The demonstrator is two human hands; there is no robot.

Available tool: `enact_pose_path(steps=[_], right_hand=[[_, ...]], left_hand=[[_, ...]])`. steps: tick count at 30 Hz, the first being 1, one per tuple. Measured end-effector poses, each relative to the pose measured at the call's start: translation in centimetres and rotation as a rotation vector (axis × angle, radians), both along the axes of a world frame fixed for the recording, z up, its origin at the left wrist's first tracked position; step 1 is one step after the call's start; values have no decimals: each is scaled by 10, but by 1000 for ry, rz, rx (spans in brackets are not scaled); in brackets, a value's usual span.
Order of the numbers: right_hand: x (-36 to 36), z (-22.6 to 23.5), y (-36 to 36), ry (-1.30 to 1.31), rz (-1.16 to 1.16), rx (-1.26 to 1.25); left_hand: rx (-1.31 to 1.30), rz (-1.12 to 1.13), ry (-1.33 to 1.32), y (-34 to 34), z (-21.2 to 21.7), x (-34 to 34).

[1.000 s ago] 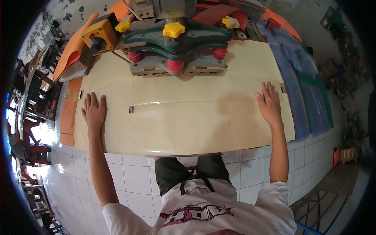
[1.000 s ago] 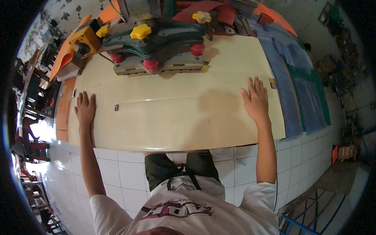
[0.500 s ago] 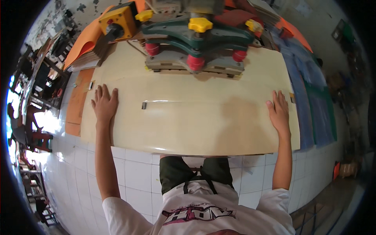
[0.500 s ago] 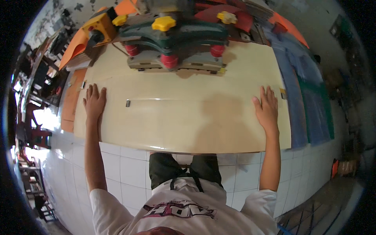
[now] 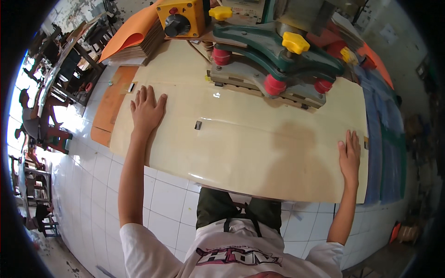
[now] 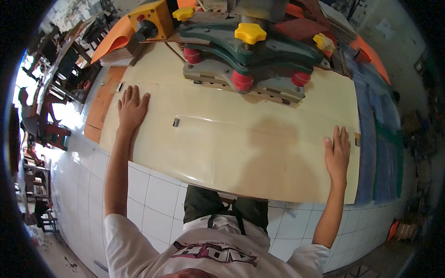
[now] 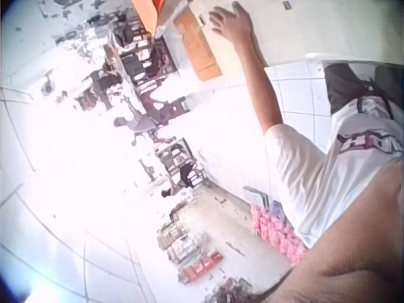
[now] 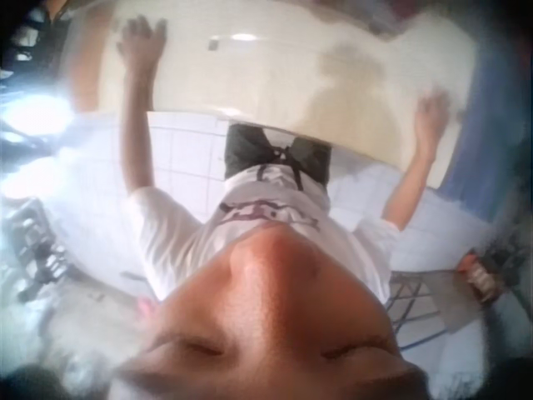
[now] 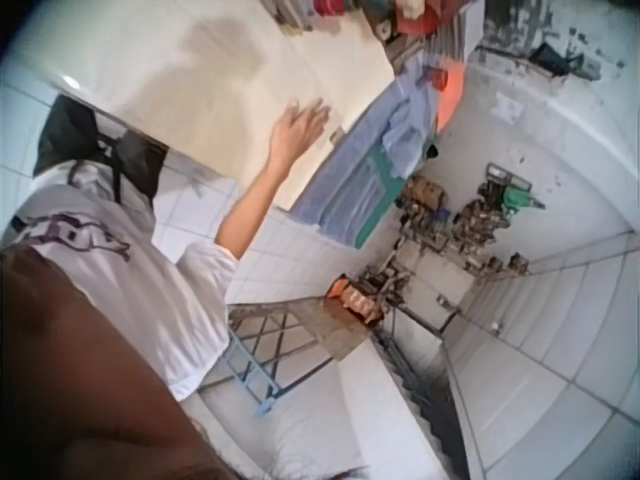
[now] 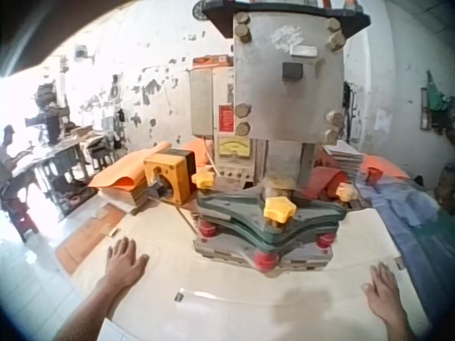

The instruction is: The person places a plastic sheet onto a workbench, aligns it under a heat-sealing machine, and operates the machine to seal the plastic. They then check the sealed edge and reposition the sheet for further sealing.

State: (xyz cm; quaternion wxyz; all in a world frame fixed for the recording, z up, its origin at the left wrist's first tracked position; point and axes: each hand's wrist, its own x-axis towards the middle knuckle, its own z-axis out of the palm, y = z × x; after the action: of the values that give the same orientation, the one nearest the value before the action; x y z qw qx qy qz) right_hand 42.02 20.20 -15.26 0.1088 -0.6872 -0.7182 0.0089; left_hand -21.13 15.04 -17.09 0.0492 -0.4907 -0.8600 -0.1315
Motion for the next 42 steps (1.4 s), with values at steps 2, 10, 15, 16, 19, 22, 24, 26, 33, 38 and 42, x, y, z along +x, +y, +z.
enact_pose_path(steps=[2,10,15,16,19,22,24,26,33,38,42], right_hand=[[2,-1,1,-2,-1,7],[-2,0,0,21,-27,-10],[4,-3,2,18,-26,16],[5,-5,3,19,-18,26],[3,-4,3,32,-14,28],[-2,-3,4,37,-26,24],[-1,-3,5,43,-16,24],[2,-4,6,52,2,25],[9,-9,8,42,9,25],[8,-10,8,58,31,27],[9,-10,6,40,28,35]], left_hand=[[-4,-3,10,2,1,1],[45,0,-24,1,5,6],[53,4,-24,1,7,6],[59,1,-30,1,8,7],[56,6,-26,3,6,7],[66,-3,-26,2,6,6],[58,14,-9,1,6,6],[59,17,19,1,4,6],[103,-9,26,2,3,6],[96,-13,-5,-4,2,3],[86,9,24,-4,3,2]])
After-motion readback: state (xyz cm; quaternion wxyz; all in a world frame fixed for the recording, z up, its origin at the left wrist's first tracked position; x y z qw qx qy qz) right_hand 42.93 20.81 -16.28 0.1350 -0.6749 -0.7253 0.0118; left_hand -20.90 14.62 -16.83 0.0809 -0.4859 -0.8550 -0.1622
